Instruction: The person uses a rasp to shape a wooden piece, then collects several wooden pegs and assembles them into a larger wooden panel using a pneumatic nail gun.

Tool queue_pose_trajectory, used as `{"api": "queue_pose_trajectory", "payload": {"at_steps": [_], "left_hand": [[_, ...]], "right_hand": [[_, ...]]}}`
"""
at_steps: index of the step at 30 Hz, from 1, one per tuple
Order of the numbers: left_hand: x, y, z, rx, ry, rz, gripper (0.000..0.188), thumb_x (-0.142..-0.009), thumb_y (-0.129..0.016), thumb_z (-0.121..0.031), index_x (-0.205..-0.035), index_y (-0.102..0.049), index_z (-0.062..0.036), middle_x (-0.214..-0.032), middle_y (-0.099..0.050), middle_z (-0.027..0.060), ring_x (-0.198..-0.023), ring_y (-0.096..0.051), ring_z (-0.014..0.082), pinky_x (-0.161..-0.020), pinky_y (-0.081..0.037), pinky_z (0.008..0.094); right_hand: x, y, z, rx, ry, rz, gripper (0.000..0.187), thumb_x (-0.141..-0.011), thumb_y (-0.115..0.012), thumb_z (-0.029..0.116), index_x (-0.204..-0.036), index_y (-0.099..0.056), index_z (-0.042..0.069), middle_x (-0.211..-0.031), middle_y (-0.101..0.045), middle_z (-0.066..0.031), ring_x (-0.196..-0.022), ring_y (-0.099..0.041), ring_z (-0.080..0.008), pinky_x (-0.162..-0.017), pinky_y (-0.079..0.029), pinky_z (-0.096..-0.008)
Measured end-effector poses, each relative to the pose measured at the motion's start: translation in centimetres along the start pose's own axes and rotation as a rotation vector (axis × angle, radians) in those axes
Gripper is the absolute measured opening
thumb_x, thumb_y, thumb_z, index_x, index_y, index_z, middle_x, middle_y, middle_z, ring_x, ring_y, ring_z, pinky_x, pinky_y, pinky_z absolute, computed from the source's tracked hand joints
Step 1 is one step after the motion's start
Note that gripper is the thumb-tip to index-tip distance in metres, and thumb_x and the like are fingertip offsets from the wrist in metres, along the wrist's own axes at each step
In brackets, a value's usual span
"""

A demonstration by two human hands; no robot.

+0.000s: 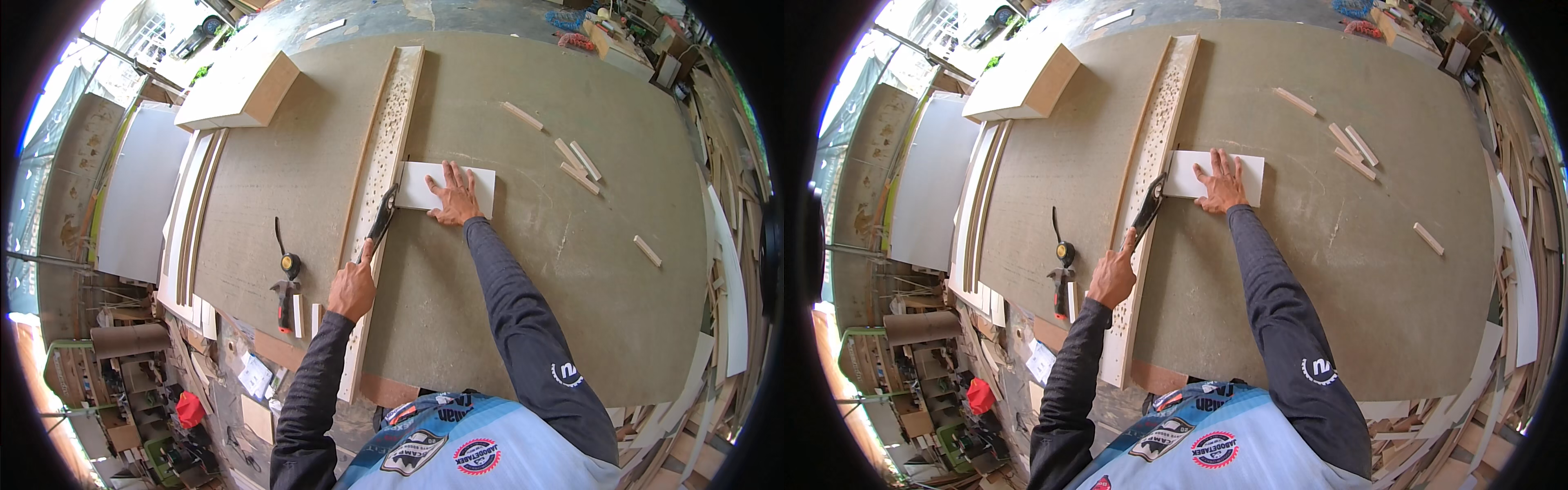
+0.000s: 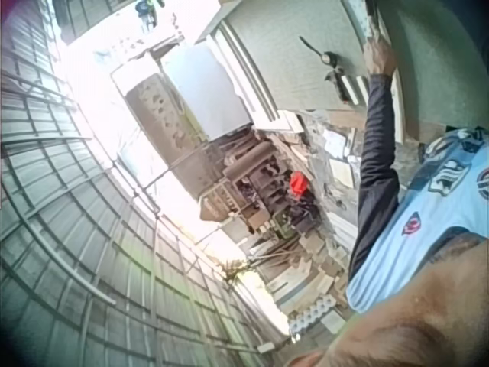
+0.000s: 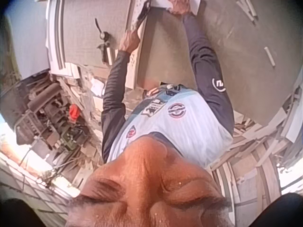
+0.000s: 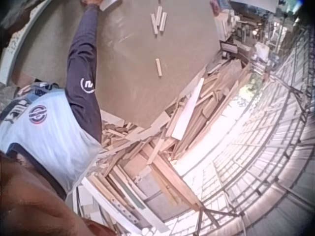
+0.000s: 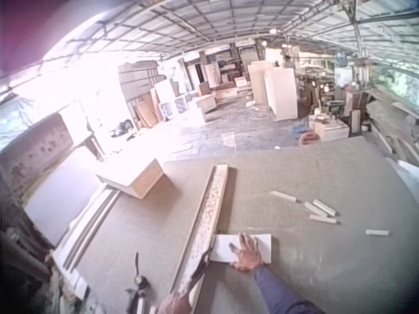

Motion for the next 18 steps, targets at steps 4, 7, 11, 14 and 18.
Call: {"api": "queue_pose_trajectory", "payload": {"at_steps": [4, 7, 11, 14, 18], "left_hand": [[-0.6, 0.1, 0.0, -0.013, 0.008, 0.007, 0.077, -0.083, -0.050, -0.001, -0.157, -0.028, -0.0073, -0.076, -0.065, 0.0288, -0.072, -0.069, 0.0446, -0.070, -0.056, 0.0537], [-0.9, 0.0, 0.1, -0.017, 0.003, 0.001, 0.077, -0.083, -0.050, -0.001, -0.157, -0.028, -0.0081, -0.078, -0.066, 0.0293, -0.073, -0.069, 0.0453, -0.070, -0.056, 0.0538], [-1.8, 0.6, -0.1, 0.072, 0.031, 0.009, 0.086, -0.073, -0.052, 0.005, -0.156, -0.030, -0.0073, -0.079, -0.062, 0.0344, -0.076, -0.065, 0.0523, -0.074, -0.050, 0.0575], [-3.0, 0.5, -0.2, 0.059, -0.002, -0.008, 0.086, -0.073, -0.052, 0.005, -0.156, -0.030, -0.0073, -0.079, -0.062, 0.0340, -0.076, -0.064, 0.0522, -0.075, -0.051, 0.0575], [-4.7, 1.0, -0.7, 0.068, -0.028, -0.015, 0.084, -0.074, -0.051, 0.004, -0.155, -0.031, -0.0067, -0.081, -0.063, 0.0338, -0.076, -0.064, 0.0519, -0.075, -0.051, 0.0573]], "right_hand": [[-0.5, 0.1, -0.3, 0.004, 0.004, -0.003, 0.087, -0.076, -0.074, 0.047, -0.154, -0.039, 0.031, -0.166, -0.009, -0.0208, -0.155, -0.004, -0.0348, -0.121, -0.001, -0.0605], [-0.8, 0.2, -0.5, 0.001, 0.008, -0.005, 0.087, -0.076, -0.074, 0.047, -0.154, -0.039, 0.031, -0.166, -0.009, -0.0208, -0.155, -0.004, -0.0347, -0.121, -0.002, -0.0607], [-1.3, 0.6, -0.8, 0.003, 0.000, -0.016, 0.087, -0.075, -0.075, 0.048, -0.154, -0.039, 0.031, -0.166, -0.010, -0.0203, -0.155, -0.003, -0.0343, -0.121, -0.002, -0.0607], [-1.8, 0.9, -1.3, 0.001, -0.011, -0.021, 0.088, -0.075, -0.075, 0.049, -0.153, -0.039, 0.032, -0.166, -0.011, -0.0193, -0.155, -0.004, -0.0336, -0.121, -0.003, -0.0605], [-1.5, 1.4, -1.8, -0.007, 0.003, -0.034, 0.088, -0.075, -0.077, 0.050, -0.153, -0.041, 0.032, -0.166, -0.014, -0.0183, -0.155, -0.007, -0.0328, -0.122, -0.004, -0.0602]]}}
Point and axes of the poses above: each hand's wrist, its own x-axis away from the middle knuckle, its own y-axis out of the back of the hand, z = x × y, the point moved 5 cm from there along -x, towards the middle knuckle
